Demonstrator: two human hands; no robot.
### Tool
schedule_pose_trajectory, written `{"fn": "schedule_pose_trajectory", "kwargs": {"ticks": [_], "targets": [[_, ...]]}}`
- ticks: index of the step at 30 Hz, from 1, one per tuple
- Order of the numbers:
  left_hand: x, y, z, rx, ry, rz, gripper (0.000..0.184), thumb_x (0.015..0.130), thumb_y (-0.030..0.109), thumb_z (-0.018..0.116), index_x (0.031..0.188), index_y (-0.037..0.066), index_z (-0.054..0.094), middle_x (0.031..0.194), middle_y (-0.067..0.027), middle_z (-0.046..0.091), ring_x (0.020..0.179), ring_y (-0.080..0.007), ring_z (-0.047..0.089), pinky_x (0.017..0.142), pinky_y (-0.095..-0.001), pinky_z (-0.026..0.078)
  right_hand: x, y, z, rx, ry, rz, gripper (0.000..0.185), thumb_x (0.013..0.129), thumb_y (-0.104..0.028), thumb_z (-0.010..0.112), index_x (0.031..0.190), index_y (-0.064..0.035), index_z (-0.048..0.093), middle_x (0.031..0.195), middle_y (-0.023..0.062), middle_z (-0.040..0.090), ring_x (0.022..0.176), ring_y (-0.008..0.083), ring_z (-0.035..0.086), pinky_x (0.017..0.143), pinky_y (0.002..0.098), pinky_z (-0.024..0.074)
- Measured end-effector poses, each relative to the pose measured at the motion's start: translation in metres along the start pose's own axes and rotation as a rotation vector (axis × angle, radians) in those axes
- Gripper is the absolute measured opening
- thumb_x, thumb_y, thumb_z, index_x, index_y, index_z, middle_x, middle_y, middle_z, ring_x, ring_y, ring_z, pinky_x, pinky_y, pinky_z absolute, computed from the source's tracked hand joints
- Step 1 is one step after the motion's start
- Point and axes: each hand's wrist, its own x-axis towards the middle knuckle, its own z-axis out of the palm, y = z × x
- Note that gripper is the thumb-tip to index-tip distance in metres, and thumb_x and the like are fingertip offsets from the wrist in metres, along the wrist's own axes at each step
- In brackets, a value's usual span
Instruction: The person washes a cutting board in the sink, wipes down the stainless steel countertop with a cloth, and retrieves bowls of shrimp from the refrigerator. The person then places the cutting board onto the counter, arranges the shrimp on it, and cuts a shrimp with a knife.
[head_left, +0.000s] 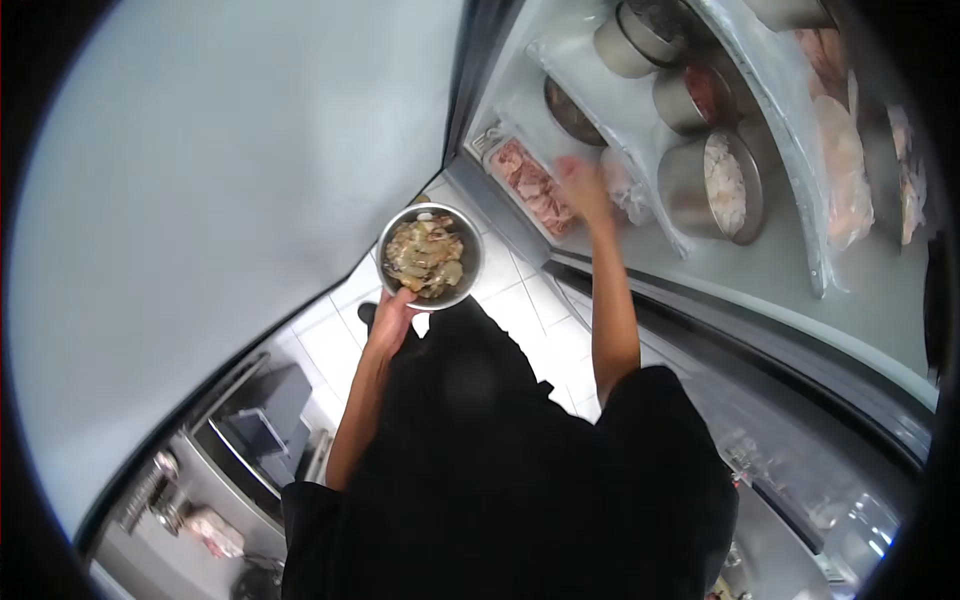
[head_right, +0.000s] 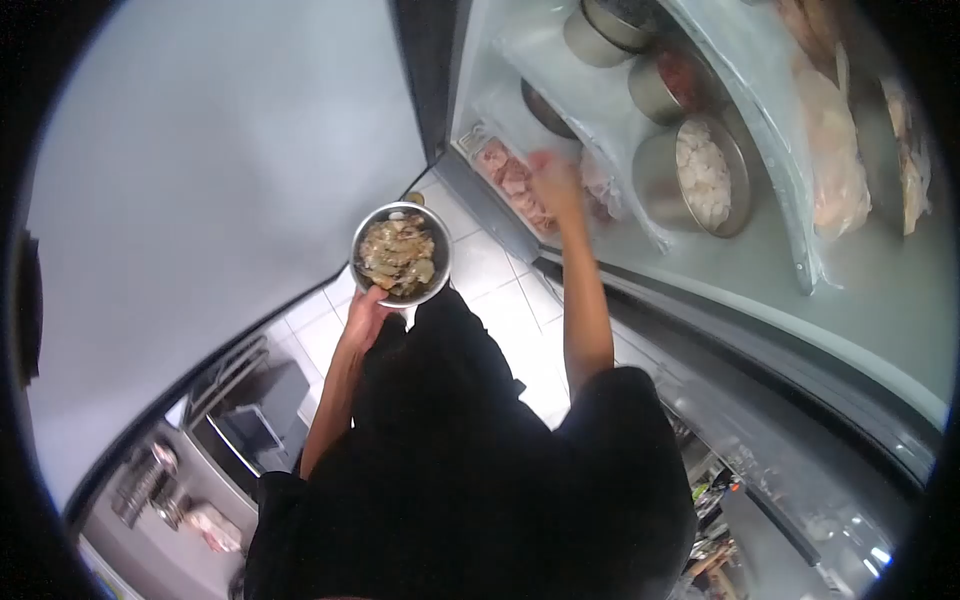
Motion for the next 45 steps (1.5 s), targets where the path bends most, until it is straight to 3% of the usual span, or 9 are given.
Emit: {"fn": "schedule_pose_trajectory", "kwargs": {"ticks": [3,9,13,16,19,26,32,35,45], "targets": [[-0.048,-0.016,-0.04,-0.073,0.055,-0.009,0.058,0.088,0.004,0.05,0.143,0.0,0.033,0.137,-0.0161,0.05,0.12,-0.0286,0.056,0.096,-0.0444,0.052,0.084,0.024,-0.013,-0.481,0.034,0.099,0.027,0.089,-0.021,0.052,0.1,-0.0028,0.07,0.1,0.0224,0.069,0.096,0.039,0.066,0.086,0.0475,0.049],[-0.146,-0.038,-0.06,-0.166,0.386,0.123,0.058,0.083,0.012,0.058,0.138,0.004,0.042,0.129,-0.0119,0.057,0.111,-0.0262,0.059,0.089,-0.0438,0.052,0.196,0.192,0.062,-0.697,-0.634,-0.19,0.045,0.092,-0.03,0.04,0.105,0.0003,0.07,0.114,0.0235,0.065,0.108,0.041,0.062,0.098,0.0492,0.0447],[-0.178,-0.058,-0.071,-0.253,0.476,0.156,0.049,0.084,0.011,0.056,0.132,0.006,0.047,0.125,-0.0096,0.058,0.103,-0.0247,0.061,0.077,-0.041,0.053,0.153,0.091,0.01,-0.54,-0.551,-0.087,0.046,0.092,-0.036,0.047,0.106,0.0016,0.069,0.115,0.0277,0.064,0.111,0.0407,0.061,0.097,0.047,0.0457],[-0.194,-0.064,-0.076,-0.303,0.491,0.194,0.047,0.084,0.013,0.057,0.131,0.008,0.049,0.125,-0.0063,0.059,0.103,-0.0234,0.061,0.078,-0.0407,0.053,0.094,0.046,0.002,-0.188,-0.085,0.224,0.044,0.089,-0.036,0.054,0.105,0.0035,0.064,0.108,0.0297,0.065,0.099,0.045,0.064,0.094,0.0483,0.0513],[-0.21,-0.076,-0.089,-0.386,0.502,0.208,0.049,0.083,0.014,0.061,0.13,0.007,0.051,0.125,-0.0075,0.06,0.106,-0.0233,0.062,0.081,-0.0412,0.056,0.063,0.035,0.031,1.128,0.038,1.117,0.038,0.092,-0.026,0.053,0.117,0.0024,0.052,0.113,0.0258,0.061,0.096,0.0403,0.065,0.09,0.0444,0.0569],[-0.247,-0.092,-0.138,-0.48,0.574,0.263,0.055,0.083,0.005,0.06,0.136,0.005,0.046,0.132,-0.0123,0.056,0.115,-0.0291,0.06,0.09,-0.0457,0.057,0.116,0.082,0.102,1.723,0.366,0.773,0.028,0.095,-0.011,0.044,0.117,0.0038,0.05,0.11,0.0224,0.061,0.086,0.0283,0.068,0.072,0.0296,0.0612],[-0.287,-0.088,-0.192,-0.55,0.588,0.408,0.054,0.082,0.004,0.064,0.134,0.004,0.047,0.131,-0.013,0.056,0.116,-0.0293,0.06,0.093,-0.045,0.056,0.095,0.045,0.109,1.517,0.32,0.795,0.027,0.093,-0.01,0.042,0.111,0.0065,0.056,0.099,0.0218,0.066,0.064,0.0234,0.065,0.047,0.025,0.0515],[-0.303,-0.078,-0.21,-0.612,0.583,0.466,0.059,0.082,0.004,0.066,0.136,-0.003,0.045,0.133,-0.0169,0.056,0.117,-0.0319,0.06,0.101,-0.0413,0.052,0.034,-0.047,0.093,1.402,0.543,0.851,0.029,0.093,-0.011,0.044,0.111,0.0091,0.054,0.098,0.0215,0.065,0.063,0.0204,0.063,0.046,0.0255,0.0505],[-0.349,-0.056,-0.376,-0.754,0.478,0.645,0.063,0.083,-0.004,0.063,0.14,-0.008,0.038,0.142,-0.0198,0.048,0.128,-0.0327,0.051,0.114,-0.0424,0.04,-0.237,-0.218,0.039,0.969,0.156,0.618,0.03,0.093,-0.016,0.048,0.107,0.0093,0.055,0.086,0.0153,0.065,0.063,0.0203,0.065,0.05,0.0294,0.0486]]}}
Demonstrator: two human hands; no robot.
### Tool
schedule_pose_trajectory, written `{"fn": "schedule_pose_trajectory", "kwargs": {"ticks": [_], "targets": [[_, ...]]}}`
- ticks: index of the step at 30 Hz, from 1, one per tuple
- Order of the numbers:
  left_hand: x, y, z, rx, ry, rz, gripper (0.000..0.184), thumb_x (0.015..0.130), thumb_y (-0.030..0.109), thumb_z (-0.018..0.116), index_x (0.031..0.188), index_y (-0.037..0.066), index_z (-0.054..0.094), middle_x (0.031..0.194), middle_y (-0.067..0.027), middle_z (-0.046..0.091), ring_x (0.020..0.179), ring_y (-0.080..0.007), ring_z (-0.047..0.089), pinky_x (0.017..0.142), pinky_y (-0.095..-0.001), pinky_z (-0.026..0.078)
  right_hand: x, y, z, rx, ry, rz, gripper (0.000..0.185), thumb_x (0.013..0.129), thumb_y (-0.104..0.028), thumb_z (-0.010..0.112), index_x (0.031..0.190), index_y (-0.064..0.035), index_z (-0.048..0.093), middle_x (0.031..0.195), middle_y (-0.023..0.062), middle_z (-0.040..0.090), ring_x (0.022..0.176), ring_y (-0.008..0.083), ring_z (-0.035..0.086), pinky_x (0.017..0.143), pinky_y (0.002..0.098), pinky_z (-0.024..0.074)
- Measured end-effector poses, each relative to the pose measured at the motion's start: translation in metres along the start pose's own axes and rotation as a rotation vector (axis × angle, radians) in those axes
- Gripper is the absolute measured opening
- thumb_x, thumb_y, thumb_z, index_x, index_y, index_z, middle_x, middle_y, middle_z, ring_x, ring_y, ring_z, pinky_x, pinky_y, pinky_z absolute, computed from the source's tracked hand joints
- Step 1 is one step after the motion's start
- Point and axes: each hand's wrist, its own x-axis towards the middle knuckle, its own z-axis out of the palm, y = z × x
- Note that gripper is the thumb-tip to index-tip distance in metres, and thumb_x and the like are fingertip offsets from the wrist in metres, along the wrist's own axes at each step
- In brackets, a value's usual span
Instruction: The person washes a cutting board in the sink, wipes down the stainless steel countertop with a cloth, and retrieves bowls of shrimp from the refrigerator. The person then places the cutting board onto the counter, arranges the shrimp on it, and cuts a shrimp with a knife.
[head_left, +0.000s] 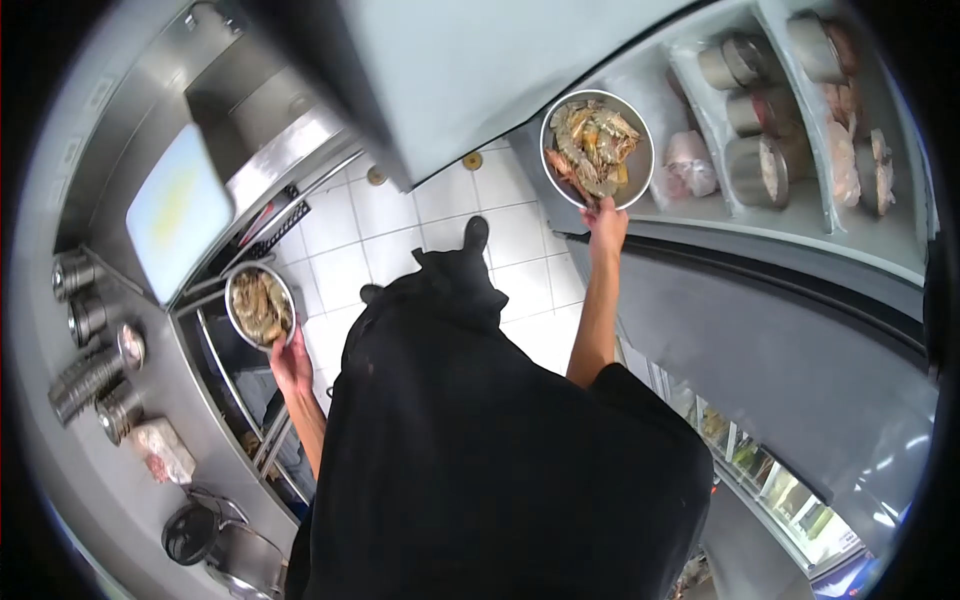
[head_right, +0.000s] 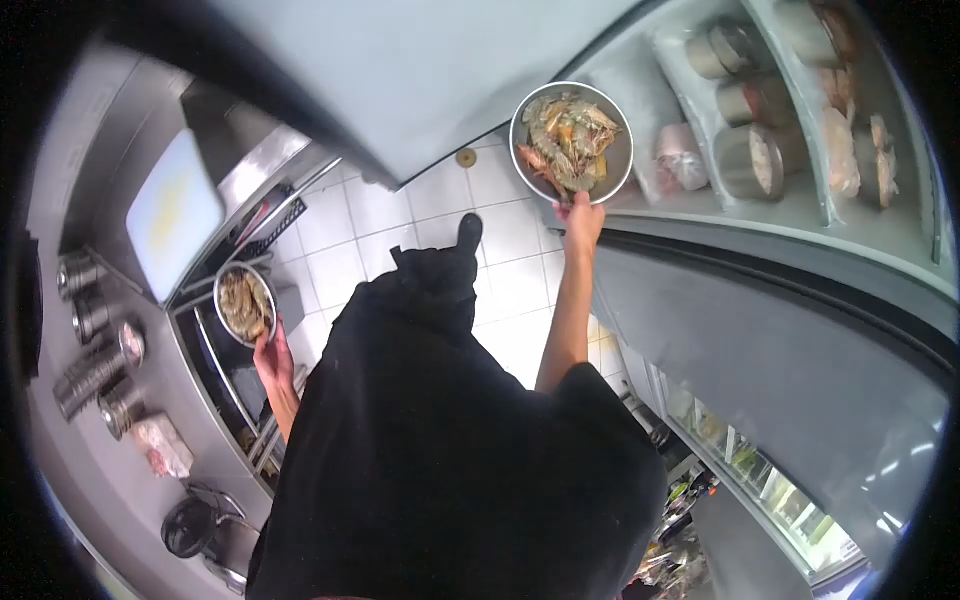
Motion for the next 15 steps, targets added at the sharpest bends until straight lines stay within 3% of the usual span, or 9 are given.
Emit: {"fn": "schedule_pose_trajectory", "kwargs": {"ticks": [3,6,9,10,12,14,15], "targets": [[0.015,0.049,-0.035,-0.022,-0.024,0.019,0.066,0.081,-0.008,0.062,0.142,-0.008,0.035,0.144,-0.019,0.045,0.132,-0.0354,0.046,0.118,-0.0454,0.035,-0.088,0.01,0.012,-0.137,-0.152,0.096,0.026,0.091,-0.015,0.049,0.101,0.0079,0.055,0.08,0.0135,0.063,0.058,0.0178,0.06,0.049,0.0285,0.0437],[0.025,0.096,-0.069,0.019,0.009,0.005,0.065,0.081,-0.007,0.065,0.14,-0.008,0.038,0.143,-0.019,0.046,0.13,-0.033,0.048,0.117,-0.0459,0.037,-0.161,0.028,0.043,-0.177,-0.306,0.203,0.019,0.09,-0.014,0.05,0.092,0.0043,0.055,0.074,0.0099,0.059,0.054,0.0161,0.055,0.047,0.0281,0.0402],[0.03,0.122,-0.104,0.026,0.077,0.016,0.053,0.083,-0.004,0.064,0.133,-0.007,0.046,0.134,-0.0163,0.054,0.119,-0.0298,0.057,0.108,-0.0418,0.047,-0.229,0.023,0.101,-0.243,-0.446,0.262,0.014,0.09,-0.016,0.051,0.08,-0.0053,0.05,0.063,0.0021,0.049,0.052,0.0128,0.048,0.048,0.0269,0.0388],[0.028,0.131,-0.123,0.026,0.158,0.012,0.048,0.084,-0.003,0.064,0.129,-0.006,0.049,0.13,-0.015,0.056,0.115,-0.0285,0.059,0.104,-0.0406,0.051,-0.233,0.047,0.103,-0.266,-0.508,0.223,0.02,0.091,-0.019,0.053,0.078,-0.0042,0.052,0.064,0.0037,0.051,0.052,0.0132,0.05,0.047,0.0284,0.0393],[0.033,0.148,-0.144,-0.015,0.185,0.067,0.046,0.086,-0.004,0.06,0.13,0.0,0.049,0.127,-0.0129,0.057,0.11,-0.0262,0.061,0.096,-0.0399,0.056,-0.245,0.065,0.163,-0.341,-0.714,0.17,0.028,0.092,-0.028,0.056,0.076,-0.0045,0.055,0.064,0.004,0.054,0.05,0.0127,0.049,0.044,0.0296,0.0388],[0.042,0.174,-0.144,-0.08,0.184,0.182,0.055,0.087,-0.006,0.057,0.138,0.007,0.042,0.131,-0.0129,0.054,0.113,-0.0279,0.06,0.092,-0.0411,0.058,-0.276,0.063,0.247,-0.487,-0.819,0.185,0.023,0.088,-0.023,0.056,0.078,-0.0022,0.055,0.065,0.0061,0.055,0.05,0.0143,0.051,0.043,0.0288,0.0399],[0.047,0.189,-0.139,-0.128,0.212,0.238,0.054,0.087,-0.007,0.055,0.138,0.005,0.041,0.132,-0.0143,0.053,0.115,-0.0286,0.06,0.095,-0.0415,0.056,-0.295,0.061,0.291,-0.461,-0.893,0.182,0.023,0.087,-0.021,0.055,0.084,0.0014,0.057,0.069,0.0076,0.056,0.051,0.0149,0.052,0.043,0.029,0.0406]]}}
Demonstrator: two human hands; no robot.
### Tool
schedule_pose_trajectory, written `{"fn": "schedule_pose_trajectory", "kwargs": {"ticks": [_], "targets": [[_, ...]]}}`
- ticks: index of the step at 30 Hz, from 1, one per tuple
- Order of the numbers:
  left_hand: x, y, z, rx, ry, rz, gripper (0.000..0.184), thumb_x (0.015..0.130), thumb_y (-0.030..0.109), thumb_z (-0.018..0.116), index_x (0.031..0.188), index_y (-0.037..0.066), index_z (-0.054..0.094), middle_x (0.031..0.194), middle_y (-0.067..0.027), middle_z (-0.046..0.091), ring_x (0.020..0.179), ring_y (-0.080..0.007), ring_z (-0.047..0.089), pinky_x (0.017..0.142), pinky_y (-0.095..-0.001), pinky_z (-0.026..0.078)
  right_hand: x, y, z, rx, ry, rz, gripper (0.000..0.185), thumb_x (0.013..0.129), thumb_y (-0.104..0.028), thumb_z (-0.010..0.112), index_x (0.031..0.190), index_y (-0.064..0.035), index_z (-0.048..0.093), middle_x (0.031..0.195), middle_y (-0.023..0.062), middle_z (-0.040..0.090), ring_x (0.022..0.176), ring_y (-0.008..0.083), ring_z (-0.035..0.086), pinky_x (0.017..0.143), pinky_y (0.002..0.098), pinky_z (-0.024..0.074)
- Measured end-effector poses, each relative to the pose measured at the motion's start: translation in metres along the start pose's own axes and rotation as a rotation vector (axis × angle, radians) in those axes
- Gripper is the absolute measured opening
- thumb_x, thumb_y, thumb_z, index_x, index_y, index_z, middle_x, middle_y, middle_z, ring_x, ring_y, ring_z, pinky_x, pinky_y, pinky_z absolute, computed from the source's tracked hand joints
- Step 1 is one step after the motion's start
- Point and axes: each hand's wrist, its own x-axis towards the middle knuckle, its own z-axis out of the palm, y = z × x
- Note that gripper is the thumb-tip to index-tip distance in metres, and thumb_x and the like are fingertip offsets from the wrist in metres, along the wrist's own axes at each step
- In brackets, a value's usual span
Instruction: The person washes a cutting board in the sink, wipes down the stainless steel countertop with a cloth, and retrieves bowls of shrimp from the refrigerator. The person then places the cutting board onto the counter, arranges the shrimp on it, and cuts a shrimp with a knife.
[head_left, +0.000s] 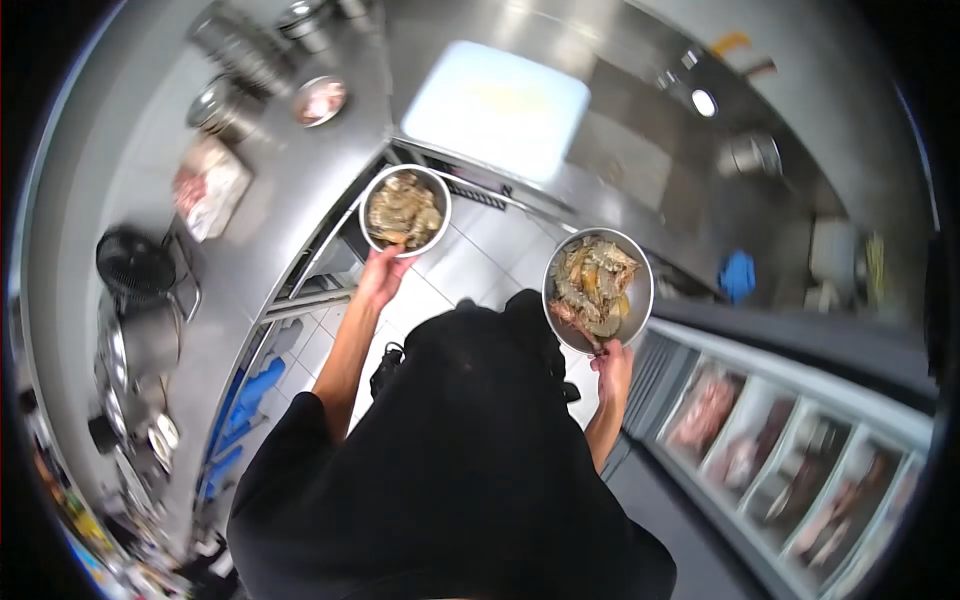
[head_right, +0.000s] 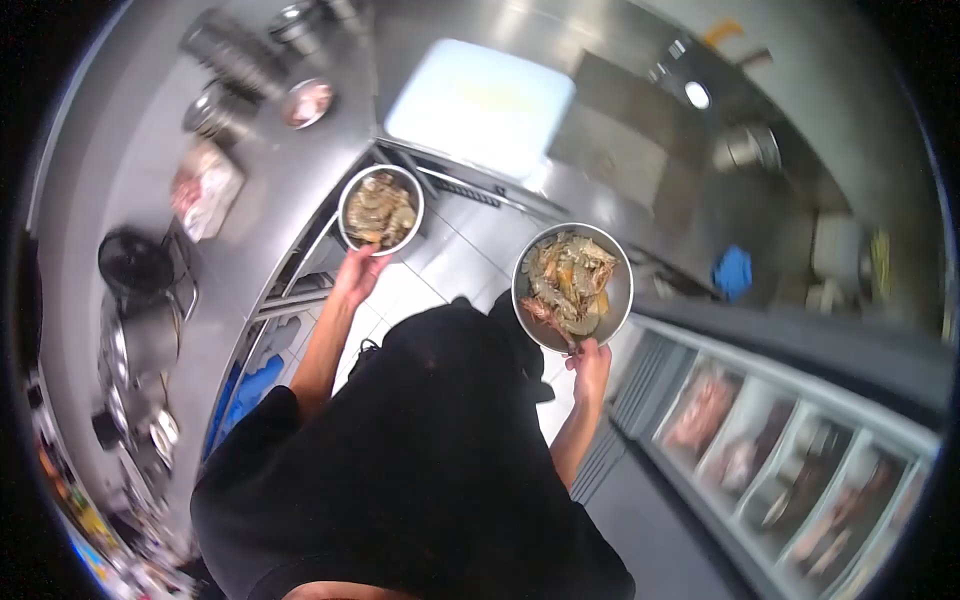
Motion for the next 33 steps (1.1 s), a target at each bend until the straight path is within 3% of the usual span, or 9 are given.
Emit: {"fn": "schedule_pose_trajectory", "kwargs": {"ticks": [8,13,15,17,19,21,27,29,33], "targets": [[0.071,0.032,0.016,-0.178,0.018,0.156,0.059,0.086,-0.011,0.05,0.14,0.007,0.034,0.135,-0.0176,0.049,0.115,-0.0353,0.06,0.093,-0.0457,0.058,0.196,-0.057,0.136,-0.326,-0.315,-0.151,0.028,0.091,-0.023,0.05,0.081,0.0027,0.056,0.06,0.0059,0.053,0.049,0.0158,0.054,0.045,0.0311,0.0447],[0.149,0.067,0.041,-0.267,0.0,0.153,0.058,0.088,-0.011,0.048,0.141,0.006,0.033,0.136,-0.0206,0.048,0.12,-0.0377,0.056,0.102,-0.0476,0.053,0.258,-0.085,0.212,-0.179,-0.469,-0.019,0.038,0.095,-0.021,0.053,0.115,0.0098,0.045,0.068,0.0135,0.06,0.07,0.0206,0.067,0.062,0.0337,0.054],[0.188,0.079,0.054,-0.213,0.038,0.157,0.046,0.091,-0.007,0.049,0.134,-0.016,0.036,0.134,-0.0296,0.05,0.118,-0.039,0.058,0.104,-0.0418,0.052,0.264,-0.1,0.221,-0.294,-0.485,0.078,0.042,0.095,-0.028,0.053,0.116,0.0083,0.05,0.077,0.0182,0.065,0.08,0.0257,0.068,0.068,0.0382,0.0543],[0.222,0.084,0.067,-0.207,0.059,0.23,0.042,0.092,-0.007,0.048,0.131,-0.016,0.037,0.129,-0.029,0.052,0.117,-0.0375,0.058,0.103,-0.0428,0.052,0.275,-0.122,0.228,-0.702,-0.481,0.013,0.045,0.095,-0.035,0.052,0.114,0.0057,0.057,0.087,0.0223,0.068,0.089,0.0316,0.069,0.075,0.0427,0.0535],[0.255,0.092,0.083,-0.169,0.047,0.21,0.04,0.092,-0.006,0.048,0.129,-0.017,0.038,0.128,-0.0281,0.052,0.115,-0.0366,0.058,0.103,-0.0427,0.053,0.28,-0.157,0.22,-1.404,-0.427,-0.212,0.049,0.095,-0.043,0.05,0.109,0.002,0.065,0.098,0.0258,0.069,0.097,0.0381,0.067,0.083,0.0471,0.0516],[0.283,0.102,0.106,-0.127,0.033,0.213,0.041,0.093,-0.006,0.047,0.131,-0.016,0.037,0.129,-0.0278,0.051,0.115,-0.0365,0.058,0.103,-0.0425,0.052,0.261,-0.193,0.212,-1.346,-0.249,-0.315,0.049,0.092,-0.043,0.048,0.103,-0.0012,0.071,0.106,0.0263,0.067,0.104,0.0445,0.062,0.091,0.0503,0.0478],[0.385,0.122,0.135,-0.101,-0.048,0.078,0.044,0.091,-0.01,0.042,0.134,-0.017,0.035,0.135,-0.0314,0.046,0.123,-0.0421,0.052,0.105,-0.0481,0.051,0.302,-0.082,-0.015,-2.041,-0.373,0.165,0.043,0.091,-0.035,0.046,0.113,-0.0052,0.068,0.124,0.0235,0.062,0.117,0.0416,0.058,0.099,0.0509,0.0462],[0.405,0.125,0.138,-0.081,-0.041,0.055,0.045,0.091,-0.011,0.041,0.134,-0.016,0.035,0.136,-0.0309,0.046,0.124,-0.0425,0.052,0.105,-0.0486,0.051,0.198,-0.12,0.004,-2.088,0.057,0.462,0.05,0.088,-0.037,0.051,0.128,-0.0094,0.063,0.14,0.0178,0.054,0.129,0.0413,0.05,0.102,0.0578,0.0392],[0.43,0.135,0.144,0.001,-0.079,-0.068,0.046,0.092,-0.009,0.04,0.137,-0.015,0.033,0.137,-0.03,0.046,0.123,-0.0421,0.053,0.104,-0.0465,0.052,0.147,-0.041,-0.077,-2.407,0.37,0.302,0.052,0.087,-0.039,0.053,0.129,-0.0099,0.063,0.139,0.0204,0.054,0.127,0.0404,0.051,0.102,0.0582,0.0369]]}}
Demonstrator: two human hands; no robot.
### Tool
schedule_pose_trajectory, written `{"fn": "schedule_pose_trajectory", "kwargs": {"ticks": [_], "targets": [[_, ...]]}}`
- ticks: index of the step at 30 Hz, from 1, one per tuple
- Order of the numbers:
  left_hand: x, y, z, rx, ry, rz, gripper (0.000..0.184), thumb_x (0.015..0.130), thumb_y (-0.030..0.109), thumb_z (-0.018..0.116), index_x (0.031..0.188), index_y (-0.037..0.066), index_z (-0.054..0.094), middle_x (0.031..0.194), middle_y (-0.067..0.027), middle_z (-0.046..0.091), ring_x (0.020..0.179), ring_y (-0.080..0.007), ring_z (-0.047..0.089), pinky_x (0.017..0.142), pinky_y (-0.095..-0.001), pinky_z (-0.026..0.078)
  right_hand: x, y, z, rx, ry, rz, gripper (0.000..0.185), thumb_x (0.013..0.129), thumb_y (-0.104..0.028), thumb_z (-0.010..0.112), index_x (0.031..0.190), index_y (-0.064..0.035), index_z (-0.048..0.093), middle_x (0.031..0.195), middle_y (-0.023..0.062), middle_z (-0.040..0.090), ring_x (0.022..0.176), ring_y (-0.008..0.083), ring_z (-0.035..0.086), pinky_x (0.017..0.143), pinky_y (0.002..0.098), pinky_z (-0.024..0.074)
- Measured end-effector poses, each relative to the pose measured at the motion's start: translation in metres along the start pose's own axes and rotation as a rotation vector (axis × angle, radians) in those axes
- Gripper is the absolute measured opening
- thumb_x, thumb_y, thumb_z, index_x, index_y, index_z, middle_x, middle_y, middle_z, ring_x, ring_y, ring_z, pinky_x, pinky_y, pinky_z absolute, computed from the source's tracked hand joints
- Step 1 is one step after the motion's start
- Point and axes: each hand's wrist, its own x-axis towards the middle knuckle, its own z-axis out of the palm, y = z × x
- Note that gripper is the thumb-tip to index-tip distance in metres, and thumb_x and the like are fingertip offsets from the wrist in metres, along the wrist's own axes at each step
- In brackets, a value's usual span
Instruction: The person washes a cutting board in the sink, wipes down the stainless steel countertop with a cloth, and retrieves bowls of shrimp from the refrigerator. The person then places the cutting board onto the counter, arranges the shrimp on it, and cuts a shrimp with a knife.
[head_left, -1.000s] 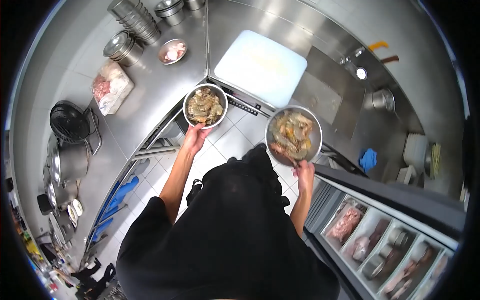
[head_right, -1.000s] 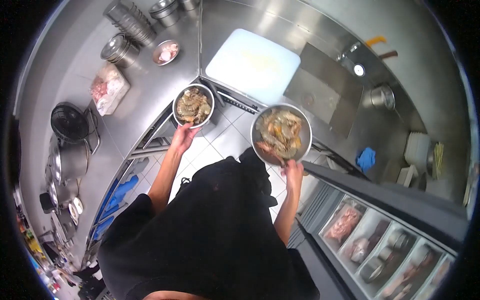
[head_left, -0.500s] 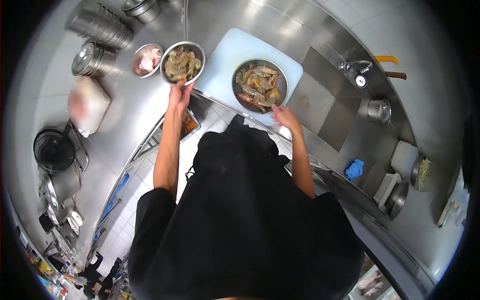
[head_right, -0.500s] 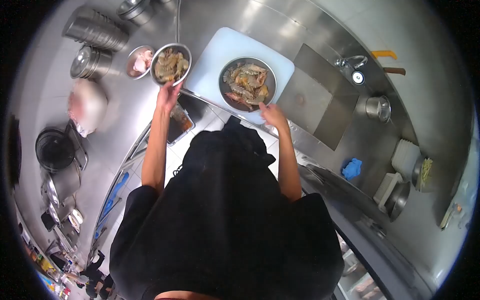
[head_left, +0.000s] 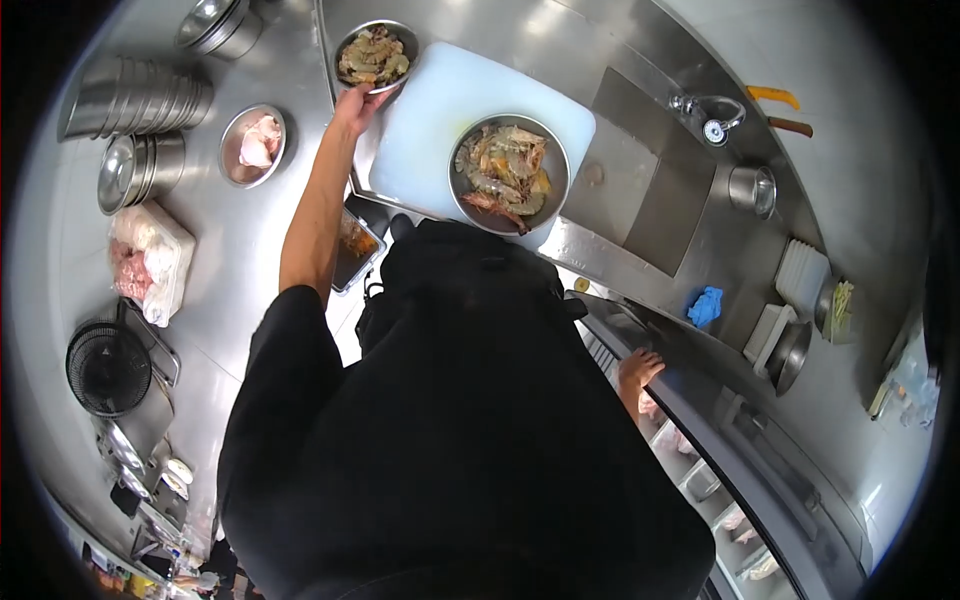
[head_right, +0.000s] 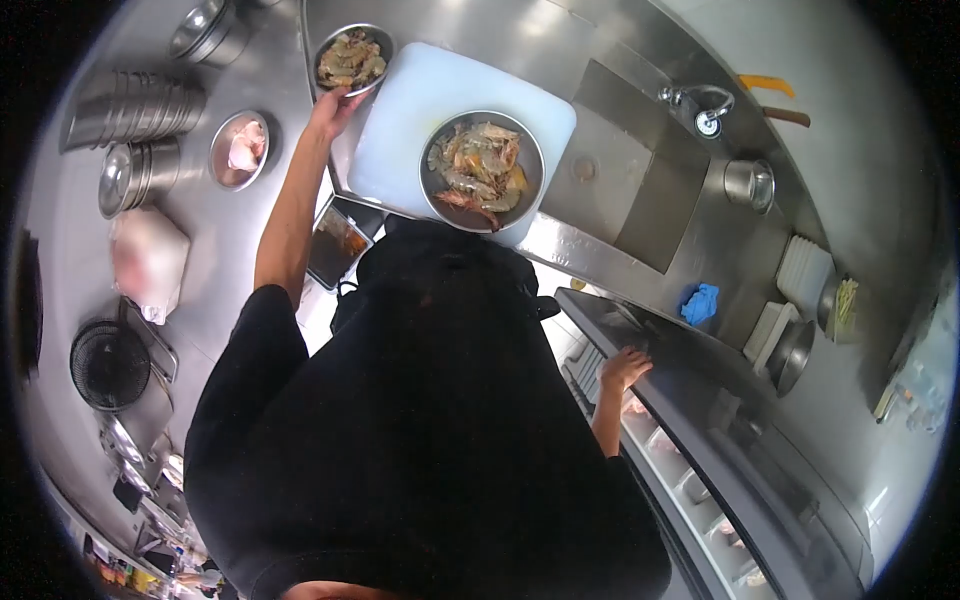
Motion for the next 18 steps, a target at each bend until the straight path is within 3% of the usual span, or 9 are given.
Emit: {"fn": "schedule_pose_trajectory", "kwargs": {"ticks": [1,4,6,8,9,11,12,14,18], "targets": [[0.008,-0.003,-0.004,0.068,-0.004,0.056,0.043,0.093,-0.008,0.038,0.136,-0.015,0.034,0.134,-0.0303,0.048,0.119,-0.0421,0.055,0.101,-0.0458,0.054,-0.009,-0.004,0.008,-0.074,0.057,0.012,0.052,0.087,-0.039,0.054,0.129,-0.0102,0.063,0.138,0.0208,0.054,0.126,0.0402,0.052,0.103,0.0585,0.0364],[0.009,-0.005,-0.008,0.164,0.02,0.076,0.039,0.097,0.002,0.045,0.134,-0.008,0.039,0.126,-0.0238,0.054,0.108,-0.0341,0.061,0.091,-0.0402,0.059,0.004,-0.011,-0.04,0.042,-0.592,0.017,0.051,0.087,-0.04,0.055,0.128,-0.0095,0.064,0.136,0.0172,0.056,0.12,0.0398,0.056,0.1,0.0594,0.0383],[0.0,-0.012,-0.011,0.317,0.152,0.069,0.039,0.099,0.01,0.048,0.135,-0.003,0.041,0.126,-0.019,0.055,0.106,-0.0292,0.06,0.089,-0.041,0.056,0.046,-0.003,-0.024,0.575,-0.692,0.044,0.045,0.089,-0.041,0.054,0.117,-0.0094,0.068,0.122,0.0183,0.064,0.109,0.0317,0.063,0.091,0.049,0.0473],[-0.063,-0.029,0.018,0.553,0.279,0.175,0.041,0.097,0.02,0.054,0.135,0.007,0.046,0.12,-0.0111,0.059,0.1,-0.0216,0.06,0.088,-0.0359,0.048,0.086,-0.012,-0.03,0.792,-0.301,-0.223,0.034,0.089,-0.033,0.053,0.103,-0.0059,0.069,0.107,0.0216,0.067,0.1,0.0361,0.065,0.083,0.0472,0.0504],[-0.08,-0.04,0.016,0.645,0.26,0.208,0.042,0.097,0.022,0.055,0.135,0.008,0.046,0.119,-0.0101,0.06,0.1,-0.0209,0.059,0.089,-0.0353,0.047,0.111,-0.025,-0.036,0.661,0.159,-0.545,0.029,0.088,-0.027,0.054,0.093,-0.0024,0.069,0.097,0.0241,0.067,0.094,0.0416,0.064,0.081,0.0481,0.0505],[-0.122,-0.057,0.019,0.832,0.092,0.159,0.045,0.095,0.025,0.058,0.136,0.009,0.048,0.117,-0.0094,0.06,0.101,-0.0199,0.059,0.089,-0.0336,0.045,0.079,-0.048,-0.157,1.038,0.507,-0.566,0.029,0.091,-0.027,0.056,0.087,0.0001,0.067,0.084,0.0249,0.065,0.082,0.0439,0.063,0.077,0.05,0.0489],[-0.139,-0.062,0.026,0.92,-0.06,0.085,0.048,0.094,0.027,0.061,0.137,0.009,0.048,0.116,-0.0097,0.06,0.101,-0.0196,0.059,0.087,-0.0325,0.046,0.041,-0.05,-0.247,1.099,0.348,-0.591,0.027,0.089,-0.027,0.059,0.093,-0.0016,0.068,0.085,0.0229,0.066,0.084,0.0417,0.064,0.075,0.0488,0.0497],[-0.153,-0.091,0.017,0.978,-0.317,-0.051,0.053,0.095,0.031,0.061,0.14,0.006,0.046,0.114,-0.0118,0.06,0.099,-0.0186,0.06,0.083,-0.0324,0.05,0.011,-0.083,-0.318,1.338,0.398,-0.827,0.02,0.084,-0.024,0.065,0.096,-0.0092,0.07,0.089,0.0175,0.07,0.082,0.0383,0.067,0.073,0.0462,0.0524],[-0.184,-0.123,0.046,0.876,-0.286,-0.187,0.056,0.097,0.021,0.059,0.142,-0.003,0.037,0.102,-0.014,0.06,0.084,-0.0181,0.067,0.071,-0.0291,0.058,0.0,-0.166,-0.383,0.951,0.609,-1.123,0.025,0.083,-0.029,0.069,0.096,-0.0073,0.072,0.096,0.0192,0.07,0.087,0.0362,0.068,0.075,0.0437,0.0558]]}}
